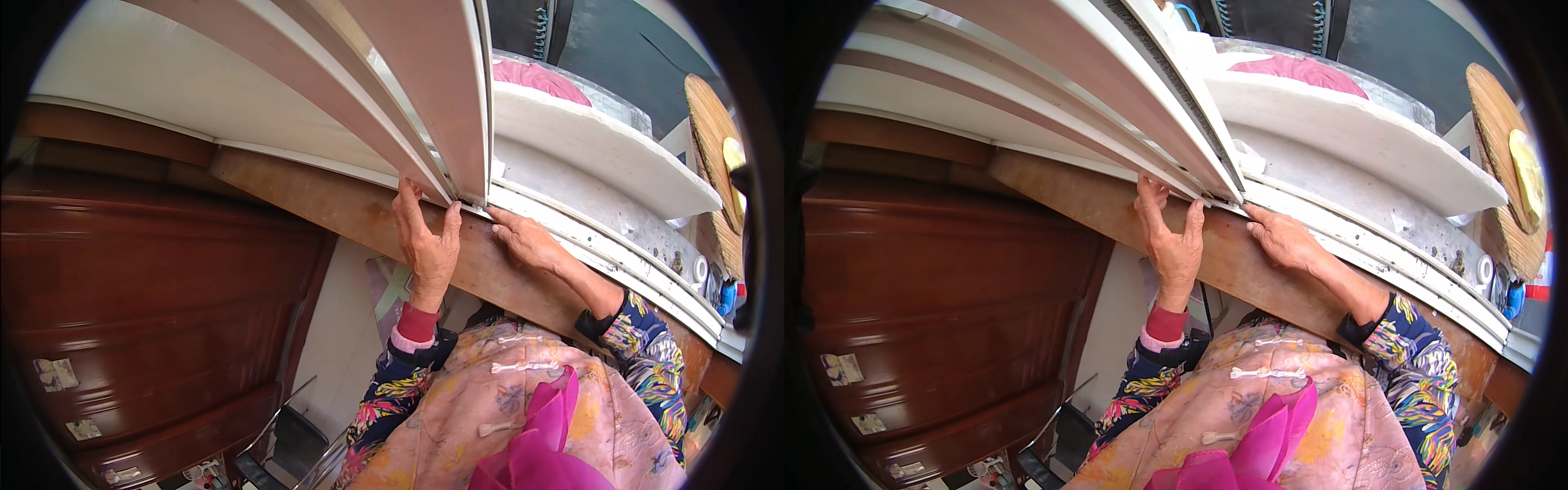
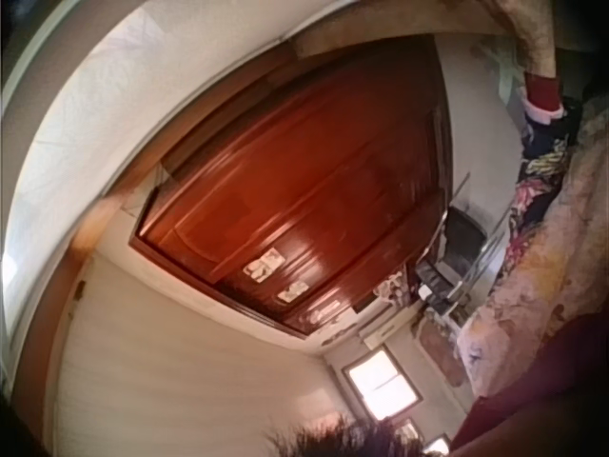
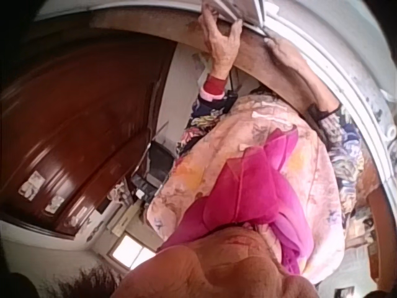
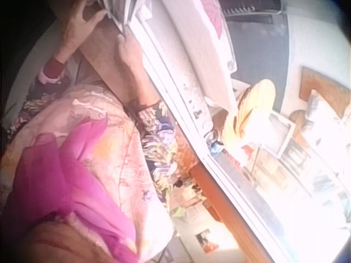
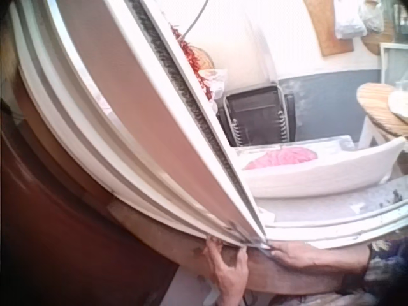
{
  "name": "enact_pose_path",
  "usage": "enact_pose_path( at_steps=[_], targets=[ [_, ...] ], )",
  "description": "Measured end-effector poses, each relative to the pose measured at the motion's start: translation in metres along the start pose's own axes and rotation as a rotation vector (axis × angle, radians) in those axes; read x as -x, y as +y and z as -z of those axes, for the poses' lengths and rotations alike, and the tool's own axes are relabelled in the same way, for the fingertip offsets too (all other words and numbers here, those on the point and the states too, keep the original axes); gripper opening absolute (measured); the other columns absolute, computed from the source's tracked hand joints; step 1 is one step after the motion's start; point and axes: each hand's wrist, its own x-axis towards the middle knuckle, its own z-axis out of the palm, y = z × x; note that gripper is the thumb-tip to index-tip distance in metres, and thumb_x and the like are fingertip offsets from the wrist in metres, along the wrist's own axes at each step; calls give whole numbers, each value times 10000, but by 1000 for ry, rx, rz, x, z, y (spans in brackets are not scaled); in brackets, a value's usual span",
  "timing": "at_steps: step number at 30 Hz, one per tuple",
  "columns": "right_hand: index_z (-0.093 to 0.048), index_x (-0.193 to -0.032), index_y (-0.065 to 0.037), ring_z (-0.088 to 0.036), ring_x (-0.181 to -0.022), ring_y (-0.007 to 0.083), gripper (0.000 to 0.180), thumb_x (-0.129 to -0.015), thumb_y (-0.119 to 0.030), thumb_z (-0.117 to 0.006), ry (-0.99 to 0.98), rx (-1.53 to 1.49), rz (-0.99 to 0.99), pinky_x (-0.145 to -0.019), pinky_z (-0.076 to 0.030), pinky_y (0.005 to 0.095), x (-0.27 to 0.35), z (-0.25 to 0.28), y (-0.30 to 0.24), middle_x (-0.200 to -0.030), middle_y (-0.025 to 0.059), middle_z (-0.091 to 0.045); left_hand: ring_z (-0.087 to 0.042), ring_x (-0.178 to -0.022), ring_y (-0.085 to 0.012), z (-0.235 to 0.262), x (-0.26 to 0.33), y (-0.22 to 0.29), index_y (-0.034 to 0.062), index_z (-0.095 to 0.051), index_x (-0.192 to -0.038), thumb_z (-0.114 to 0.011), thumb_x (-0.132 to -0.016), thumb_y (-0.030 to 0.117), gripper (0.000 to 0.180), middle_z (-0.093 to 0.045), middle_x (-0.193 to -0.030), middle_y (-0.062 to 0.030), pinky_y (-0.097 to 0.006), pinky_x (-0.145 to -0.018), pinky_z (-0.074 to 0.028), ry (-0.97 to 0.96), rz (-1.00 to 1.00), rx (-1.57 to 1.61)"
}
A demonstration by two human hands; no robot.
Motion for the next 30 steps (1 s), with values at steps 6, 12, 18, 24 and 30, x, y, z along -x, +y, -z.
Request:
enact_pose_path(
  at_steps=[6,12,18,24,30],
  targets=[
    [-465,-1483,-83,-707,-822,437,519,-1039,-350,-500,-429,423,-180,-791,-540,549,-1,22,-29,-878,253,-727,-569,-1165,-372,13,6,-8,-25,-346,-1538,-791,-867,144,823,-543,-1302,-231,-460,-986,-478,-30,-24,25],
    [-529,-1452,-176,-655,-886,321,603,-930,-450,-654,-492,804,89,-762,-480,471,-6,24,-25,-982,154,-690,-573,-1165,-376,20,24,-17,-28,-346,-1539,-786,-870,137,817,-541,-1319,-236,-458,-991,-486,-31,-50,9],
    [-629,-1399,-206,-350,-1434,307,648,-853,-547,-698,-340,788,471,-1168,-280,560,-1,34,2,-1526,104,-434,-578,-1094,-324,23,34,-19,-15,-316,-1558,-781,-872,105,838,-537,-1311,-209,-430,-947,-494,-23,-44,12],
    [-661,-1368,-192,-303,-1482,346,617,-862,-543,-693,-316,632,390,-1217,-228,566,1,34,3,-1573,139,-390,-579,-1060,-296,23,30,-12,-16,-300,-1563,-781,-878,115,846,-542,-1310,-187,-410,-926,-494,-13,-30,17],
    [-694,-1329,-201,-309,-1478,362,581,-872,-560,-687,-285,596,354,-1215,-238,563,-7,25,5,-1561,148,-404,-580,-1064,-318,20,30,-3,-26,-317,-1551,-799,-864,156,859,-522,-1263,-206,-432,-919,-496,13,1,37]
  ],
)
